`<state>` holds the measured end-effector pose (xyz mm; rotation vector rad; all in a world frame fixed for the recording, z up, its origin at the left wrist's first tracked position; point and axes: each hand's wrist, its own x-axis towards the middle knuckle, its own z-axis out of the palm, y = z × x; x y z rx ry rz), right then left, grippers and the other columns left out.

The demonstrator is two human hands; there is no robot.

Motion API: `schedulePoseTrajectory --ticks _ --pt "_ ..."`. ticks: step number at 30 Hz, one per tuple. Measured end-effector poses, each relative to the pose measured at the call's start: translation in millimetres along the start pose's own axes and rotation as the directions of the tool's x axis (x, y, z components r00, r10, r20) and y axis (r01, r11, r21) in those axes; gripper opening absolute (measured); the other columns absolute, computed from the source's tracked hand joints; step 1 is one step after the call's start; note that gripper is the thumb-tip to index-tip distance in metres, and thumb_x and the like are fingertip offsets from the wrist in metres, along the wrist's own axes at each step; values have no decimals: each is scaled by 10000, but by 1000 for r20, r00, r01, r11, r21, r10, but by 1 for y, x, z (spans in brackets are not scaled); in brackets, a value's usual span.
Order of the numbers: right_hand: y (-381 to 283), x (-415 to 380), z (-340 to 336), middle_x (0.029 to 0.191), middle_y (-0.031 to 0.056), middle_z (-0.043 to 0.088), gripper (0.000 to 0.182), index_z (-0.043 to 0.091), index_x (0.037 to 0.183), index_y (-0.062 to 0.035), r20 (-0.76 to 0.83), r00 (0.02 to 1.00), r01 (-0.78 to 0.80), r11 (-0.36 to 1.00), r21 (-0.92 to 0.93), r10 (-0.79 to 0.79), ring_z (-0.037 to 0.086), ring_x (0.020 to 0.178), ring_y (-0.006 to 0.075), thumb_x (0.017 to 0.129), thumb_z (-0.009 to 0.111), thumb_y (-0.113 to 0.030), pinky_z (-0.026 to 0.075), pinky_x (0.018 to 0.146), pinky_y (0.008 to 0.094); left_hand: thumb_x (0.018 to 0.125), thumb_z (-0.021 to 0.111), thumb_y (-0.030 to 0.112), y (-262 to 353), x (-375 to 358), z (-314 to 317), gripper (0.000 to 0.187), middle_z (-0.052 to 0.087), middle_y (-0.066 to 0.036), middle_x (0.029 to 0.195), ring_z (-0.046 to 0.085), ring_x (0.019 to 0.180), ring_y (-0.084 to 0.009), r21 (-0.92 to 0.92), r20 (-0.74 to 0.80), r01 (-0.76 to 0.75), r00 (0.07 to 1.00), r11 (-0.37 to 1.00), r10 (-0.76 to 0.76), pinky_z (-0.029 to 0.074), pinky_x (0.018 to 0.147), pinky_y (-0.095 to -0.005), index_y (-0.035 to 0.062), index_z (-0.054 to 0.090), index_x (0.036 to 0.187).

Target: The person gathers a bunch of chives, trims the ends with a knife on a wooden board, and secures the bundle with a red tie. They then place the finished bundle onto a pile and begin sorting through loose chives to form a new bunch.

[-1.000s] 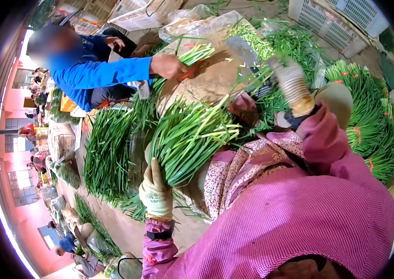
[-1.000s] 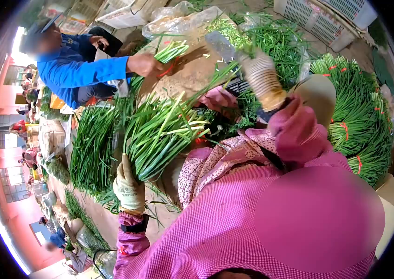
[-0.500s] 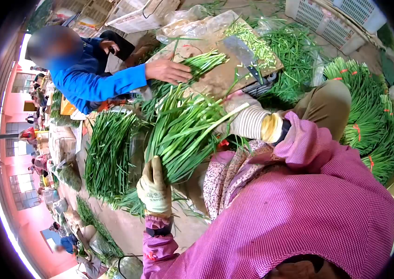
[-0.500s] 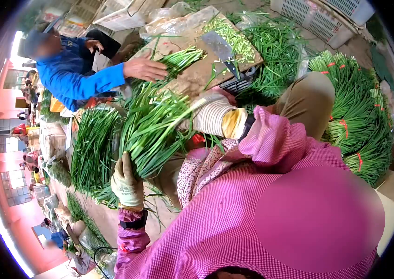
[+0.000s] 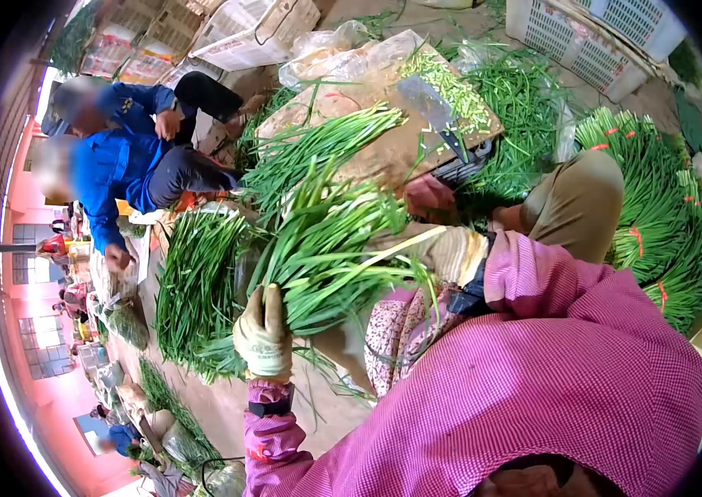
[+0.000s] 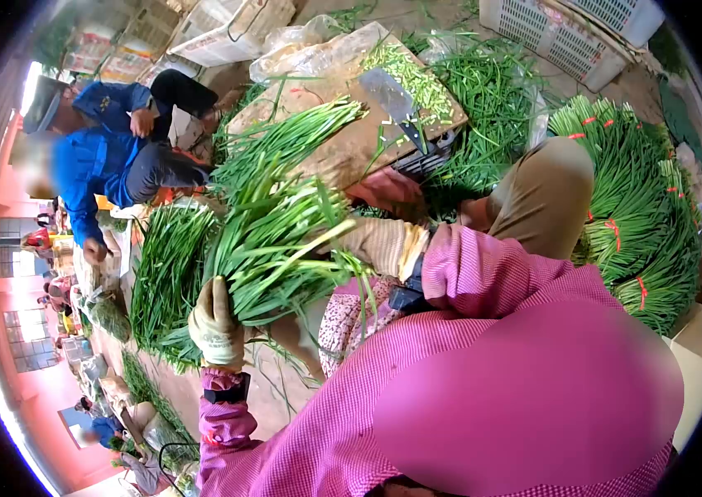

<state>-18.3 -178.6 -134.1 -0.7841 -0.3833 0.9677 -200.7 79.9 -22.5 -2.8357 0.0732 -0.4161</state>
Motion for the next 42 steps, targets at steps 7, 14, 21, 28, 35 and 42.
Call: schedulePoseTrajectory --ticks 7,14,21,28,35,42 --pt "-85 -5 -50 807 89 682 396 653 1041 15 -254 963 -41 874 -484 -95 636 763 165 1002 531 -360 522 736 314 736 628 -8 -23 -15 -5 727 564 -158 1306 608 1037 -345 77 -146 -47 988 996 58 484 836 -454 117 421 1422" --pt "-64 34 -1 941 105 653 265 650 1101 -80 -59 996 -45 184 -982 -69 644 844 235 935 571 -271 513 765 341 823 700 86 -15 4 -18 545 617 -124 1250 627 980 -309 49 -151 -99 983 994 105 510 779 -428 186 510 1324" --pt "-88 13 -40 878 177 689 332 688 983 -66 -346 881 -351 46 -935 -322 670 802 364 951 495 -334 535 724 450 825 700 82 -19 1 -21 532 625 -120 1234 635 968 -296 69 -90 -116 988 991 122 520 771 -414 186 523 1316" --pt "-99 16 4 1004 168 694 376 636 1222 -107 -27 995 4 293 -956 -100 668 920 321 927 582 -335 522 814 398 845 707 119 -20 2 -19 502 615 -103 1247 636 956 -280 93 -148 -108 982 990 121 517 775 -411 184 525 1307" --pt "-68 33 7 1017 139 670 257 661 1095 -57 451 865 472 52 -880 -218 649 931 293 892 623 -211 498 832 363 765 597 -30 -19 4 -22 666 586 -165 1281 614 1002 -335 24 -147 -172 974 985 173 495 801 -440 117 449 1397" --pt "-95 11 -12 933 106 686 223 666 1065 -7 229 971 241 354 -904 -74 637 873 180 925 610 -171 499 808 333 818 703 64 -20 4 -16 525 629 -122 1224 644 953 -294 38 -187 -181 965 983 185 526 763 -410 180 528 1299"
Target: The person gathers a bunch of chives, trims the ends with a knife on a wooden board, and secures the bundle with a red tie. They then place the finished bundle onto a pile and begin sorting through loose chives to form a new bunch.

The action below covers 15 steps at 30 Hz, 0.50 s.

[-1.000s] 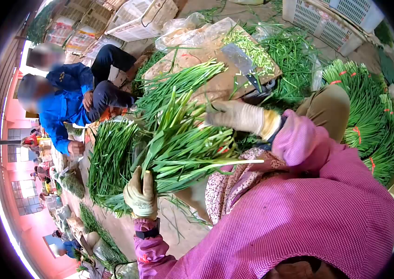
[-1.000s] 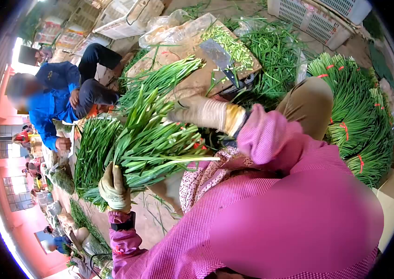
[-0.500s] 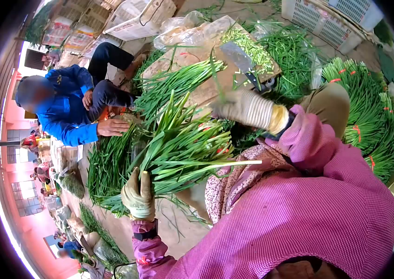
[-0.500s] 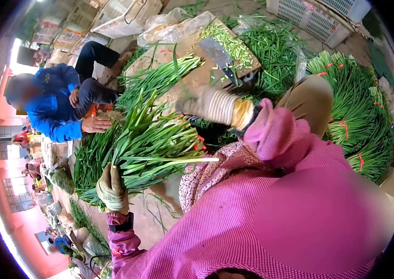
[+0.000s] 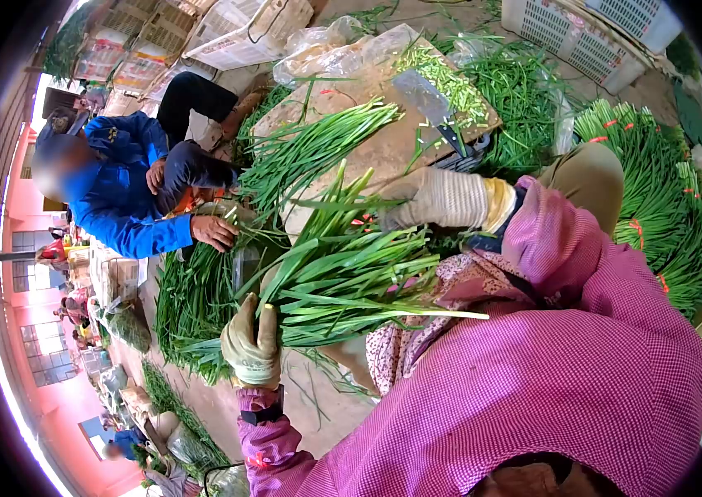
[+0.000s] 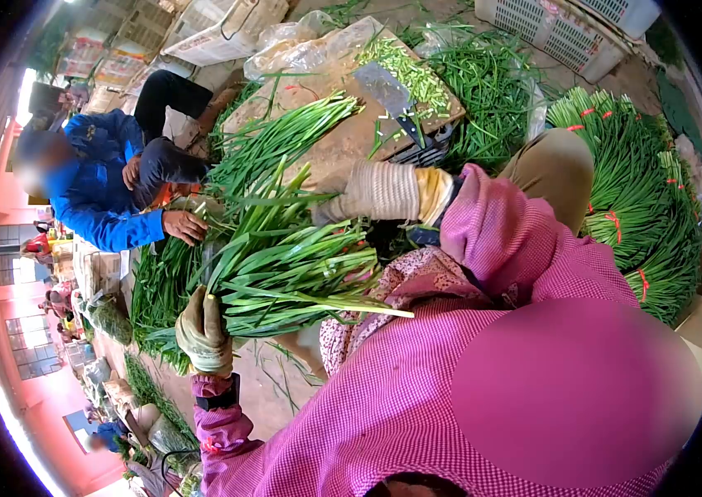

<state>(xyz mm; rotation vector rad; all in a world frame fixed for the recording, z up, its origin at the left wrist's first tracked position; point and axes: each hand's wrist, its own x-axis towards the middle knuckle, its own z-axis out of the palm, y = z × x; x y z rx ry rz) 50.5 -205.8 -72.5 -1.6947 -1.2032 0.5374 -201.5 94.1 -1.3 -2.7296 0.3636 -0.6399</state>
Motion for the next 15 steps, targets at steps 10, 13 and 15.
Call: schedulePoseTrajectory --ticks 10,13,15 --pt "-6 -15 -40 892 127 699 354 732 1021 -147 -93 990 -128 963 -239 109 682 787 270 880 613 -450 532 731 352 773 616 30 -12 -10 -10 660 580 -160 1292 614 1004 -340 47 74 11 997 999 -14 490 800 -447 125 445 1402" --pt "-61 21 -3 977 125 669 436 705 1093 -122 -57 989 -150 928 -342 138 637 959 325 872 616 -486 492 874 440 817 655 4 -4 4 -11 578 619 -139 1233 625 978 -316 32 35 -23 999 999 22 503 770 -420 131 473 1351" --pt "-40 37 27 1014 115 660 320 700 1084 -117 -31 996 68 958 -280 -79 634 977 310 882 615 -350 499 858 427 821 677 22 -3 9 -16 545 632 -134 1209 631 973 -308 38 28 -38 999 999 37 509 763 -410 134 491 1321"
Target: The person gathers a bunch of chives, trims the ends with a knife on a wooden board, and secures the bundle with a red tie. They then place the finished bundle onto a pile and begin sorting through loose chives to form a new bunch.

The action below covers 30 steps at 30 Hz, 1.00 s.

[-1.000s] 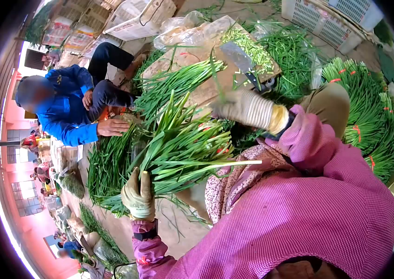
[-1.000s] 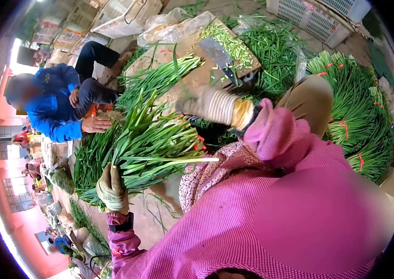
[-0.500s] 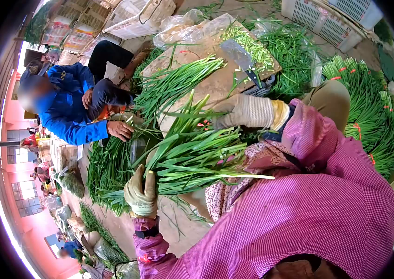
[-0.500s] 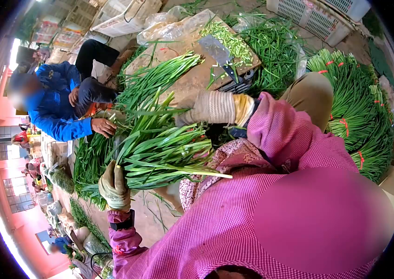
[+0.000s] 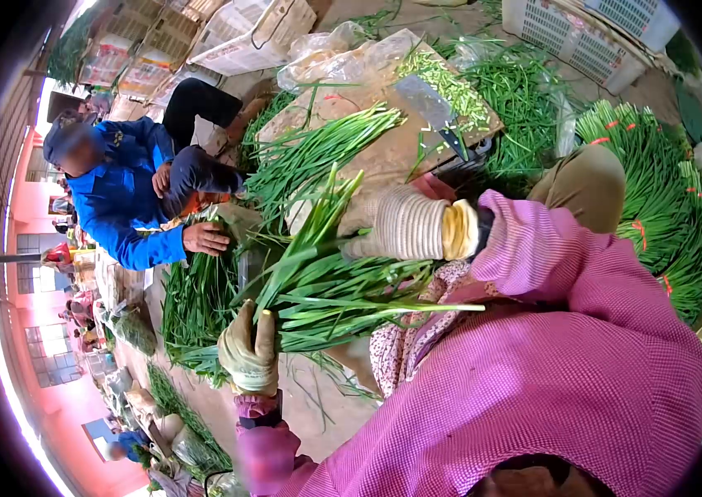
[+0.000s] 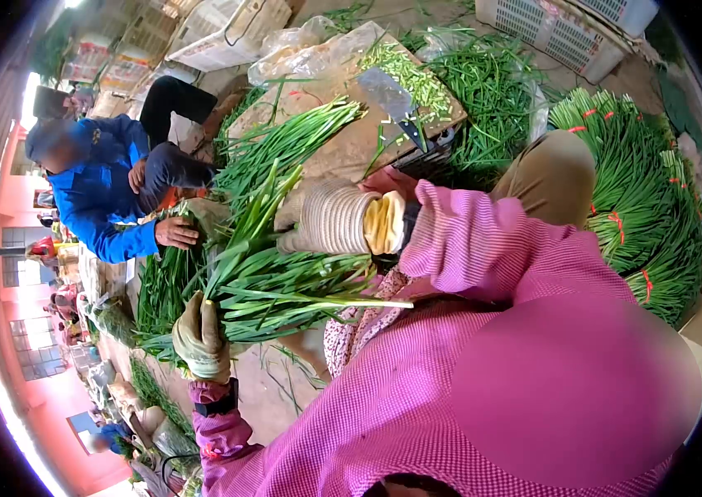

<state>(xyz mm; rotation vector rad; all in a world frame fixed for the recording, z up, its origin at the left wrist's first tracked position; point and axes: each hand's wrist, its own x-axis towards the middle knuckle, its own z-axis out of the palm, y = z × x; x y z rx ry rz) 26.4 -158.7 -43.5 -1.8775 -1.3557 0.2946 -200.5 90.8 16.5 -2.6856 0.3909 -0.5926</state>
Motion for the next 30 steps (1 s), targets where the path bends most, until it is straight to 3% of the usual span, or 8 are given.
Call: schedulePoseTrajectory --ticks 3,6,8,13,15,21,26,30 --pt "26 -12 -14 956 101 690 251 687 1093 -96 28 970 244 956 -164 -242 646 943 287 886 580 -189 502 861 332 816 693 37 0 -5 -5 548 629 -144 1209 638 967 -314 -6 -20 7 1000 1000 -7 517 756 -419 150 501 1316" --pt "27 -11 -40 868 125 694 242 680 1058 -34 179 840 -539 753 379 512 646 693 197 976 542 -215 540 624 362 814 695 37 3 2 -20 565 631 -149 1203 640 968 -319 -62 64 -56 996 997 60 522 762 -418 160 494 1328" --pt "79 -12 -16 819 121 702 252 693 1023 -16 42 810 -498 648 576 585 639 657 171 979 557 -224 525 566 338 814 695 38 5 5 -21 570 633 -150 1200 643 973 -320 -44 39 -78 996 996 79 524 774 -418 173 495 1330" --pt "58 -20 -30 698 33 629 242 671 982 -14 174 906 -384 576 722 386 569 617 113 969 568 -233 468 543 284 835 701 99 -1 -5 -24 581 605 -151 1251 627 982 -300 -49 18 -7 1000 999 8 516 768 -439 243 464 1345" --pt "54 -10 -30 644 33 558 260 641 967 -24 170 983 -137 901 411 72 550 623 125 973 566 -274 458 570 296 839 697 89 -3 -3 -25 605 603 -152 1255 625 983 -303 -52 8 -13 1000 999 13 513 767 -434 246 447 1368" --pt "56 -8 -4 1001 120 693 302 654 1154 -81 12 998 -60 942 329 60 641 940 253 943 572 -282 496 844 376 846 692 83 -1 -2 -21 595 610 -144 1239 626 979 -297 -43 -5 -15 1000 999 15 519 769 -423 235 442 1365" --pt "79 -36 -23 928 50 651 280 626 1023 18 51 973 -117 292 949 225 618 922 142 972 583 -254 497 840 288 851 694 92 -4 -10 -16 579 612 -134 1241 632 984 -296 -11 -25 4 1000 1000 -4 525 774 -424 222 448 1358" --pt "92 -35 -23 932 104 688 276 640 972 10 133 988 -146 718 681 75 628 804 180 979 553 -251 512 799 299 848 705 104 -6 -11 -18 561 614 -129 1242 634 982 -296 58 20 12 1000 998 -13 527 763 -411 222 467 1342"
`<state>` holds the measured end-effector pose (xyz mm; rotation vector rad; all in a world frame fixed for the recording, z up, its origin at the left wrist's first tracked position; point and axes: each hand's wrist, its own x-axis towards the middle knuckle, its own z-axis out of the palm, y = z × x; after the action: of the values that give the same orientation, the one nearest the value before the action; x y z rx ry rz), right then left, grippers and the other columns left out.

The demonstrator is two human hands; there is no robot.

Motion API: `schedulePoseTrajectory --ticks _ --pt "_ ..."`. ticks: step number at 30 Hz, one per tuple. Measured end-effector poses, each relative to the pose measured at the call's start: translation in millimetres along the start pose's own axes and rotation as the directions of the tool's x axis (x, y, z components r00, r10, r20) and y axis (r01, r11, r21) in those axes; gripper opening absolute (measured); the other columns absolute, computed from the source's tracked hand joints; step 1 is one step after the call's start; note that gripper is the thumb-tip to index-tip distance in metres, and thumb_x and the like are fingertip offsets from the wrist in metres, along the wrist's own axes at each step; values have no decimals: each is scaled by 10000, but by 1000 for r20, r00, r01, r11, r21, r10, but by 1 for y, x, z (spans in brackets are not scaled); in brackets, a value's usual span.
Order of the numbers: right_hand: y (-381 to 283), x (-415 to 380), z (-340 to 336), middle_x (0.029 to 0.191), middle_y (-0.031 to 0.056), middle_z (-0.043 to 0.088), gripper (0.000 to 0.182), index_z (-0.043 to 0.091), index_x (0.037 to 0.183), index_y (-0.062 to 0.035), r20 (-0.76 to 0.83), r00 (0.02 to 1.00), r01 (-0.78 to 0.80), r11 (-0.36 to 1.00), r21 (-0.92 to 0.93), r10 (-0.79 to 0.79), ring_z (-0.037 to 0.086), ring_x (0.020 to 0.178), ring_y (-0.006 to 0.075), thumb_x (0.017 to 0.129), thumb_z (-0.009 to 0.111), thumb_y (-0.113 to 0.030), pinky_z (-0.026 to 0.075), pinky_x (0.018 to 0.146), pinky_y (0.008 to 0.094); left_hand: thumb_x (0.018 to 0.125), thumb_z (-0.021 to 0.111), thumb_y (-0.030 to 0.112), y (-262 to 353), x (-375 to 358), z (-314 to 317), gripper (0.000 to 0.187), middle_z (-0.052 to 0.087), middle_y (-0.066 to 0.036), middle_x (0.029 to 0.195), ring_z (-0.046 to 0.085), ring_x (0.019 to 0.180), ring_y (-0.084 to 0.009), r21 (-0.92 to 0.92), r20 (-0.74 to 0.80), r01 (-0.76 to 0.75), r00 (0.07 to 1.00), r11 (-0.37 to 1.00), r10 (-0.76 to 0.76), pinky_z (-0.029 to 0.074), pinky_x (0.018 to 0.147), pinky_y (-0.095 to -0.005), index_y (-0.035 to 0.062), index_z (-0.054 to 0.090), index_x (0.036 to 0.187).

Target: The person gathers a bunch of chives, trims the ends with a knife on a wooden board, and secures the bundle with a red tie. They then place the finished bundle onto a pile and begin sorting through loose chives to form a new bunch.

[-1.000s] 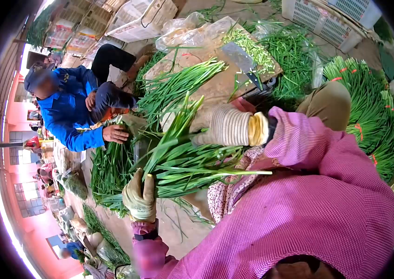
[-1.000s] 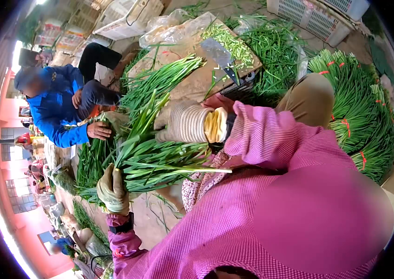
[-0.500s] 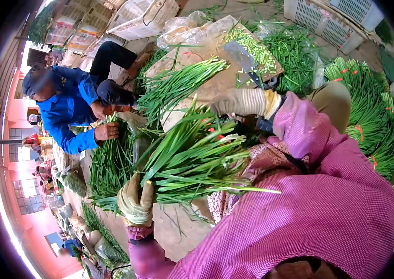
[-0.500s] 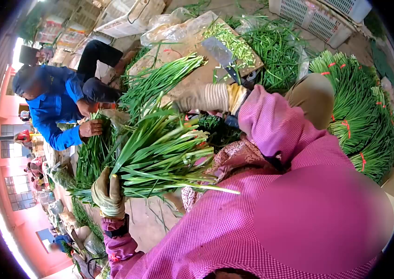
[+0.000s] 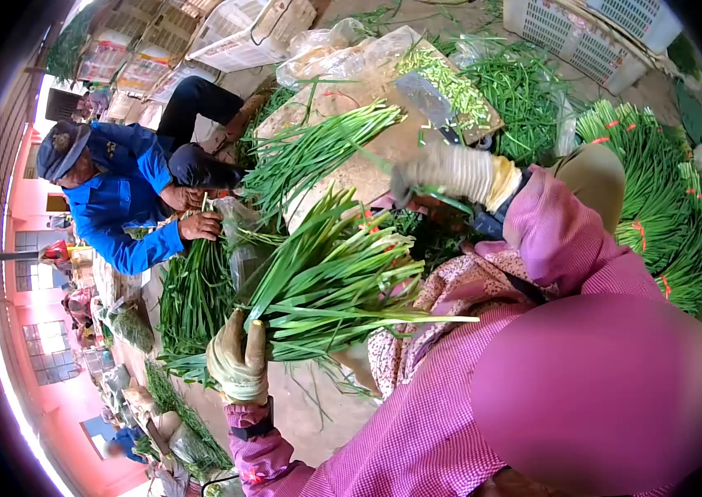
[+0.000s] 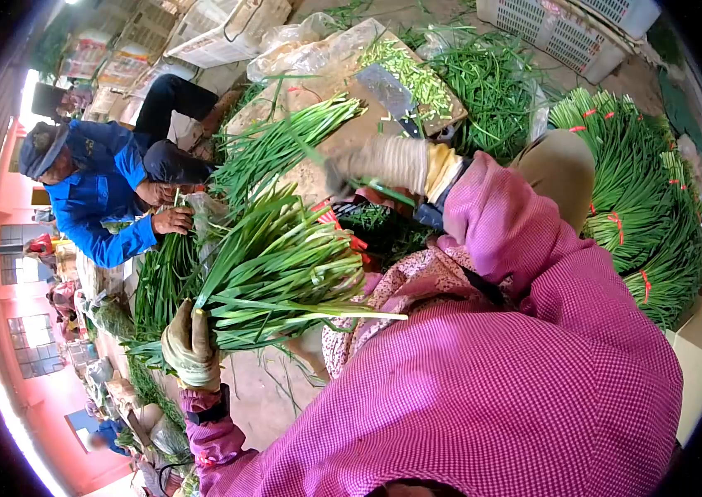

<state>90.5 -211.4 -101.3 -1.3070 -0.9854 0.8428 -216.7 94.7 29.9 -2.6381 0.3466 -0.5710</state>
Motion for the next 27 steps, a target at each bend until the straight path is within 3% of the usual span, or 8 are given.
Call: schedulePoseTrajectory --ticks 1,4,8,12,19,21,24,27 --pt "-3 3 4 955 122 697 266 641 979 7 136 974 211 940 -269 -180 630 797 198 985 536 -237 510 792 309 847 710 113 0 2 -1 551 617 -127 1236 637 972 -296 -18 5 1 1000 1000 -1 527 762 -410 227 482 1335" --pt "-13 18 40 1116 125 702 424 648 1189 22 59 982 -147 929 -339 177 639 1049 186 1011 510 -337 483 935 300 839 717 124 -1 4 1 544 620 -127 1233 638 962 -295 -24 -34 -32 999 999 31 525 758 -409 233 495 1324" --pt "-8 35 57 848 161 693 478 689 1043 -7 -76 980 -200 934 -297 185 639 733 227 991 510 -448 509 713 359 834 718 121 3 11 -11 561 620 -132 1231 636 957 -292 -50 -2 -51 999 997 51 523 753 -408 240 483 1329" --pt "-2 25 53 1015 151 686 390 638 1126 9 -124 975 -217 895 -389 183 654 944 241 1014 479 -330 514 851 347 828 710 103 2 10 -11 554 621 -131 1225 635 954 -288 -36 3 -45 999 998 45 524 744 -406 238 487 1316" --pt "61 22 44 1083 142 645 475 591 1155 69 352 931 -178 729 661 -92 585 1098 269 957 515 -355 400 1053 387 792 689 47 3 10 -8 628 621 -155 1217 639 976 -325 -78 -11 -74 997 994 74 519 775 -426 201 481 1364" --pt "40 30 60 1086 11 675 432 621 1214 -49 264 906 -412 830 376 331 612 942 89 976 572 -406 496 847 293 803 699 64 4 12 -7 600 624 -138 1204 637 962 -307 -85 -16 -71 997 994 70 519 750 -415 217 482 1341" --pt "18 17 75 1067 32 633 315 602 1199 -58 63 993 -118 790 602 101 557 988 212 973 493 -249 429 921 365 785 708 123 0 14 -5 521 618 -134 1188 636 770 -273 -240 191 59 982 969 -13 512 608 -393 227 545 1269" --pt "-16 31 79 1081 37 673 325 624 1199 6 31 987 152 976 158 -158 604 966 122 964 572 -213 468 872 264 723 716 120 1 35 -19 506 655 -135 1091 643 733 -266 -190 88 -52 994 980 70 517 554 -373 200 588 1205"
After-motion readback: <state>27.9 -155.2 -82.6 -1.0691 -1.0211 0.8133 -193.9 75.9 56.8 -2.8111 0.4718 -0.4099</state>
